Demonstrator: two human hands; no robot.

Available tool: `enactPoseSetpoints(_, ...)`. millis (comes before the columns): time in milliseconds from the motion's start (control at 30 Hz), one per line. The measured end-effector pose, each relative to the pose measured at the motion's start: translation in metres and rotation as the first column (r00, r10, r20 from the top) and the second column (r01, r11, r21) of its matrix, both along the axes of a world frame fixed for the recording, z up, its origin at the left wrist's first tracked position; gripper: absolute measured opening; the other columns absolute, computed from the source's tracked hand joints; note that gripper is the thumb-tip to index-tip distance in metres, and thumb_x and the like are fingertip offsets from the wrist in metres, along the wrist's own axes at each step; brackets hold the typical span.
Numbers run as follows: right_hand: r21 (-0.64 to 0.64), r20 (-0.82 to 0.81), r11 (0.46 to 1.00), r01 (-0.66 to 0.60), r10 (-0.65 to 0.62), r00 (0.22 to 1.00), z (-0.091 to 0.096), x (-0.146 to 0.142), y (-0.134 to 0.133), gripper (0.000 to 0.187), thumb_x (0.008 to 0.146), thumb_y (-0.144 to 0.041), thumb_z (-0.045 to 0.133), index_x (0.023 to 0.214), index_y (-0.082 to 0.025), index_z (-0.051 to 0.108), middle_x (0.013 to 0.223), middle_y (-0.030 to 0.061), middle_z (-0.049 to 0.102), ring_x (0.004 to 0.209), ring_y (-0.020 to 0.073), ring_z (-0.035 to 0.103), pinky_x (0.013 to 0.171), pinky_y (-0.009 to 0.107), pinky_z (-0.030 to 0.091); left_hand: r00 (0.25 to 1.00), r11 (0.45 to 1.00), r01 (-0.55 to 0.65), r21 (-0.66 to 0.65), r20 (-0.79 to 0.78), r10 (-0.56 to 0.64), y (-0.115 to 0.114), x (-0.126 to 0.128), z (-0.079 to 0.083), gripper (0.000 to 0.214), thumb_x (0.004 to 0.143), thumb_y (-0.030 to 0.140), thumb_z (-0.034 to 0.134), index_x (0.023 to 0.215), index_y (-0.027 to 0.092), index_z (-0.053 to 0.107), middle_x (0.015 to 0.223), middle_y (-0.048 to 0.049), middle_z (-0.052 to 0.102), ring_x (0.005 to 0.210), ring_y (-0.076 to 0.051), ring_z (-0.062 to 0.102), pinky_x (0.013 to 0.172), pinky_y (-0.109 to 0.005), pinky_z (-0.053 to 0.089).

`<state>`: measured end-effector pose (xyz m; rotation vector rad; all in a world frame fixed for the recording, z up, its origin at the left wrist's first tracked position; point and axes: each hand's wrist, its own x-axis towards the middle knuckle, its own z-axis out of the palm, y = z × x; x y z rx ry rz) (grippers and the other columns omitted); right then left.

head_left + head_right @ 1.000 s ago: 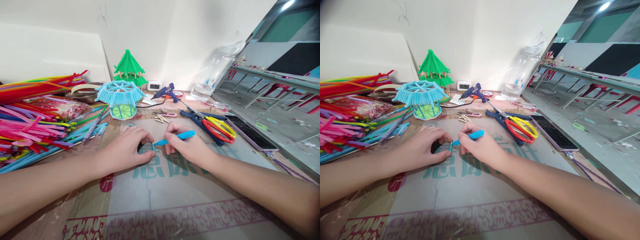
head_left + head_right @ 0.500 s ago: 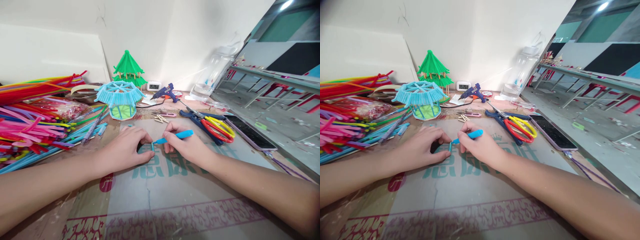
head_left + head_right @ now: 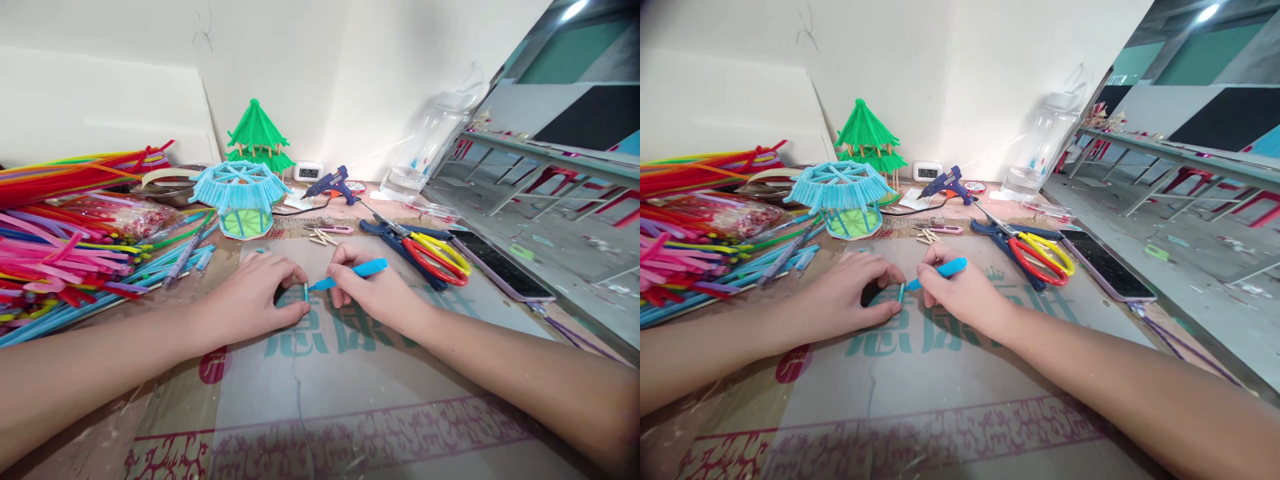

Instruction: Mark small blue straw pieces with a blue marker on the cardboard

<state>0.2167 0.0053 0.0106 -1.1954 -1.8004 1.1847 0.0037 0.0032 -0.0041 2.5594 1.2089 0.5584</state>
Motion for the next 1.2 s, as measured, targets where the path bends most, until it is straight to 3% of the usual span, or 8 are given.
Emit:
enactPoseSetpoints(1067,0.049,0.012,0.999,0.015,-0.015,1.0,-0.0001,0.0001,-0.0008,0.017,0.094,-0.028,0.052,0.079,-0.022,0.047,0.055,-0.0051,0.06,0.052,0.0117,0.054,0.053,0.023,0.041,1.0,1.0,0.0,-0.013,0.017,0.0,0.0004,0.001,0.0,0.028,0.087,0.043,0.062,0.103,0.021,0.063,0.092,-0.0033,0.062,0.09,-0.024,0.056,0.086,-0.04,0.041)
enactPoseSetpoints(1200,0.05,0.004,0.999,-0.003,0.003,1.0,-0.0021,0.0006,0.0004,0.018,0.095,-0.029,0.051,0.079,-0.022,0.046,0.056,-0.0049,0.061,0.053,0.0119,0.055,0.055,0.023,0.043,1.0,1.0,-0.006,0.002,0.007,0.006,0.0007,0.001,-0.0009,0.034,0.086,0.05,0.063,0.103,0.021,0.063,0.092,-0.0034,0.063,0.089,-0.024,0.056,0.084,-0.04,0.041)
